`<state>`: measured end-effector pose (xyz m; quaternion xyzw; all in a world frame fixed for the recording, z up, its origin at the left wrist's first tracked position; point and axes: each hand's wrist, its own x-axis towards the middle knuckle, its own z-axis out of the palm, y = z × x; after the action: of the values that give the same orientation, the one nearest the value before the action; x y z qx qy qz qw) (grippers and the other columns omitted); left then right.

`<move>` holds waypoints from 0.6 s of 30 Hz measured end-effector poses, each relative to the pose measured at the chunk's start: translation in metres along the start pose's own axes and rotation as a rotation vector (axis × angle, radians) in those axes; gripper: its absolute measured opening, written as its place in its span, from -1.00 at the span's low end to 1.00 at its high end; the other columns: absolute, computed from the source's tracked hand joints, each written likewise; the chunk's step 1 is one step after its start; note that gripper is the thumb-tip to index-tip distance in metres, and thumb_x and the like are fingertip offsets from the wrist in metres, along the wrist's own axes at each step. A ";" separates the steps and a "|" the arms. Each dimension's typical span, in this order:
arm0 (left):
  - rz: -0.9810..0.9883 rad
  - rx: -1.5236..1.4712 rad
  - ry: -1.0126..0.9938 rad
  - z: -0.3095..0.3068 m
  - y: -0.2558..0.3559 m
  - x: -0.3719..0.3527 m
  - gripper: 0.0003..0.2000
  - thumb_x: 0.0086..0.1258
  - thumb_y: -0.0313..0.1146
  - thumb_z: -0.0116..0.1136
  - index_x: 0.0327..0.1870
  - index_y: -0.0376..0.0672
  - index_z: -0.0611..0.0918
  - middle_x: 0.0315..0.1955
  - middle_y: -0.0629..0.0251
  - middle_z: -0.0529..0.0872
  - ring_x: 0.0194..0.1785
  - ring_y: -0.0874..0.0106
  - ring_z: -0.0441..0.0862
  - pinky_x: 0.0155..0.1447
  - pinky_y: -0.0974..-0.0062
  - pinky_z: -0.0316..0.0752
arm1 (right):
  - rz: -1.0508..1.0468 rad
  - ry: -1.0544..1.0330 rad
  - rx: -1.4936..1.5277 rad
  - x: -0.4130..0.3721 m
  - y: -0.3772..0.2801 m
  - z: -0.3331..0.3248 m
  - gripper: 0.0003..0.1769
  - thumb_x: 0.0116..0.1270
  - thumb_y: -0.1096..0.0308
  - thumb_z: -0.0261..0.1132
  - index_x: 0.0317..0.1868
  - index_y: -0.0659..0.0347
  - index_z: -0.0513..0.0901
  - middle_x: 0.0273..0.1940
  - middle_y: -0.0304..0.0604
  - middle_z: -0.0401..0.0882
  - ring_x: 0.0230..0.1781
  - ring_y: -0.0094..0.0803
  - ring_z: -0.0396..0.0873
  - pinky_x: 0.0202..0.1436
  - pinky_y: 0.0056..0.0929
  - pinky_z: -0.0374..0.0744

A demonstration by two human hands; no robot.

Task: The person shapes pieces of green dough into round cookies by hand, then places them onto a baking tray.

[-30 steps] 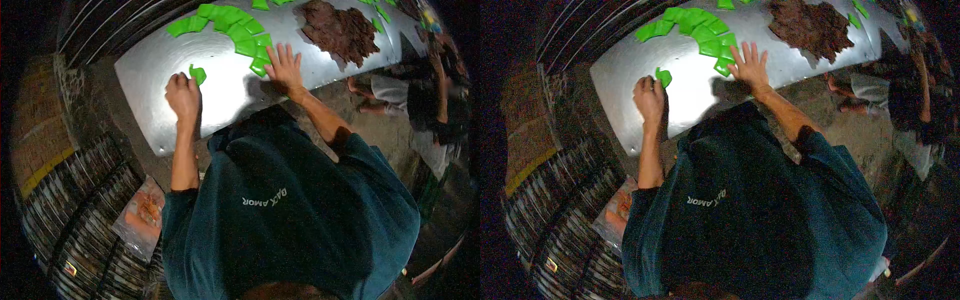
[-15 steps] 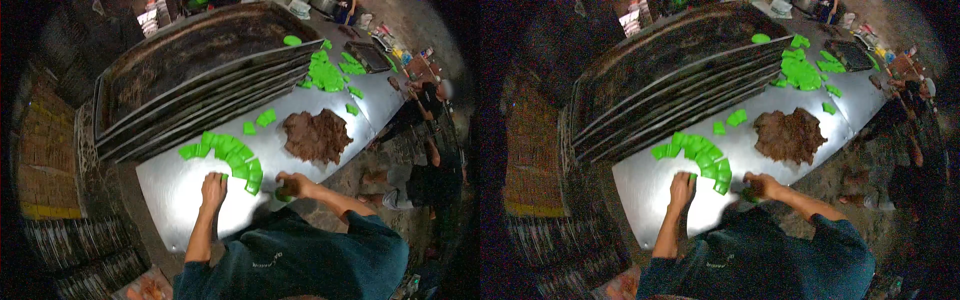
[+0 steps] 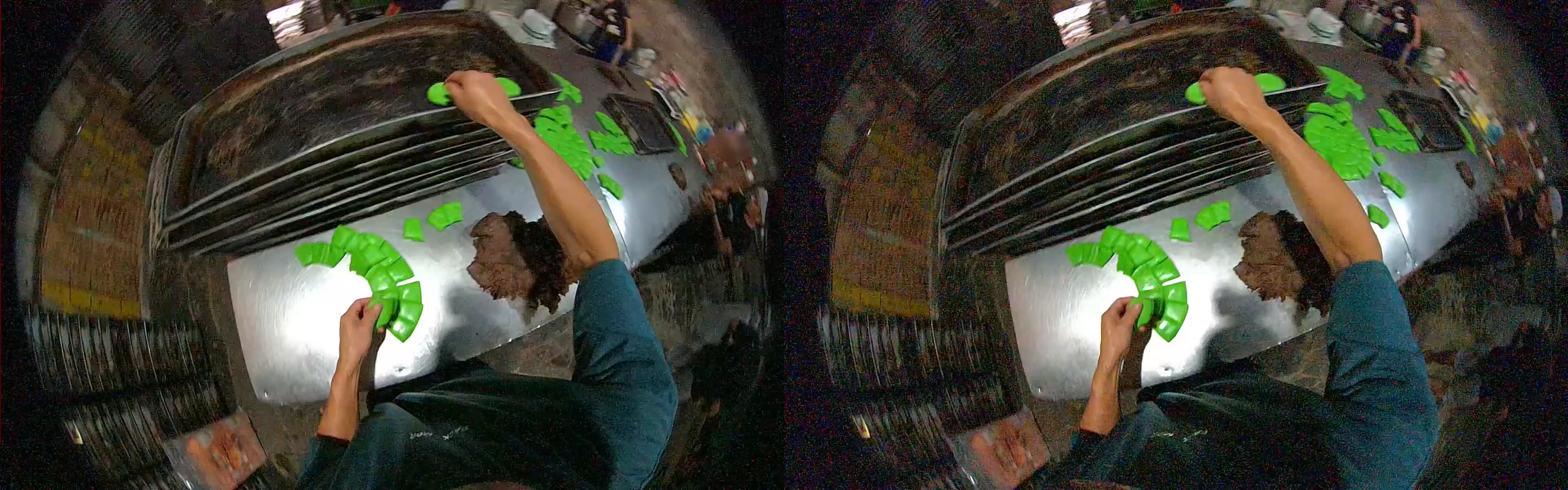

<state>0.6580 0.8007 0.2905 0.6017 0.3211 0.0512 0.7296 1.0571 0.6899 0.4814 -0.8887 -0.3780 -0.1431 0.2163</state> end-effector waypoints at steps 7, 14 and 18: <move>0.187 -0.401 -0.011 0.011 0.075 0.001 -0.79 0.37 -0.45 0.10 -0.07 -0.38 0.57 -0.29 0.28 0.63 -0.37 0.55 0.56 -0.29 0.64 0.48 | -0.077 -0.192 0.502 -0.186 -0.155 0.028 -0.72 0.20 0.30 0.33 -0.14 0.29 0.65 -0.27 -0.03 0.65 -0.27 -0.30 0.64 -0.16 -0.41 0.56; 0.707 0.110 0.344 -0.002 0.061 -0.005 -0.74 0.46 -0.27 -0.01 -0.39 -0.28 0.48 -0.62 0.28 0.53 -0.54 0.55 0.37 -0.48 0.48 0.33 | 0.328 0.214 0.823 -0.257 -0.267 0.074 -0.75 0.22 0.30 0.33 -0.21 0.34 0.66 -0.33 -0.11 0.64 -0.33 -0.47 0.57 -0.24 -0.50 0.52; 0.719 -0.025 0.149 0.010 0.047 -0.046 -0.71 0.47 -0.24 -0.01 -0.45 -0.25 0.47 -0.62 0.37 0.52 -0.51 0.60 0.35 -0.43 0.58 0.32 | 0.631 0.170 0.915 -0.270 -0.252 0.072 -0.68 0.34 0.22 0.22 -0.35 0.37 0.62 -0.46 -0.21 0.60 -0.40 -0.58 0.48 -0.35 -0.49 0.49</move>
<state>0.6416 0.7839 0.3521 0.6617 0.1406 0.3520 0.6469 0.6966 0.7172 0.3758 -0.7597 -0.0986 0.0359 0.6418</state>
